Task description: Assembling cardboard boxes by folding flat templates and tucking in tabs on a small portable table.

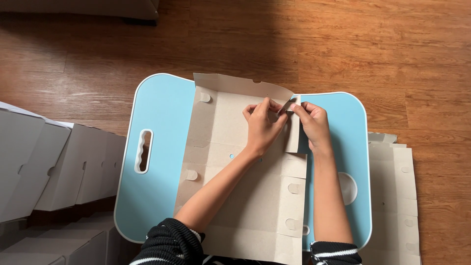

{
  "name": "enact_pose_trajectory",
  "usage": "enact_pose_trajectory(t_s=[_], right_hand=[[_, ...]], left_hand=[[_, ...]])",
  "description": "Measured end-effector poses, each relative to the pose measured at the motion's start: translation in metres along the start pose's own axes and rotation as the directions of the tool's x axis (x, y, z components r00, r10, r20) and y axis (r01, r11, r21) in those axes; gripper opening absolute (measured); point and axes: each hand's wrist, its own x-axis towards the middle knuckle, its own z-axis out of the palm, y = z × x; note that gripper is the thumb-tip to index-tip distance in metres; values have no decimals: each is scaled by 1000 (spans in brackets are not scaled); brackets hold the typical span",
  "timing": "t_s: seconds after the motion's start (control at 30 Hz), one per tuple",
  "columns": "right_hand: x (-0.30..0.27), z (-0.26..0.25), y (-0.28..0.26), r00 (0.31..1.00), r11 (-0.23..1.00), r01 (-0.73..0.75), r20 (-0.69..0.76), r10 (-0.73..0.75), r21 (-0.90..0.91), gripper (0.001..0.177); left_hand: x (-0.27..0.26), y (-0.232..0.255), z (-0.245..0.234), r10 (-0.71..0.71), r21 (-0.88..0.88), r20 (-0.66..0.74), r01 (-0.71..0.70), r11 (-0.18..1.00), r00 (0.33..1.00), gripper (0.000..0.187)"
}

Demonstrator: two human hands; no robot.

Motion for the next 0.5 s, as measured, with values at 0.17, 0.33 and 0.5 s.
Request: enact_pose_trajectory(t_s=[0.17, 0.33, 0.5], right_hand=[[-7, 7, -17, 1000, 999, -1, 21, 2, -39, 26], [-12, 16, -27, 1000, 998, 19, 8, -19, -52, 27], [5, 5, 11, 989, 985, 134, -50, -140, -109, 28]], left_hand=[[0, 0, 0, 4, 9, 1, -4, 1000, 1000, 18], [-1, -4, 3, 37, 43, 20, -38, 998, 999, 20], [0, -2, 0, 23, 44, 53, -25, 999, 998, 20]])
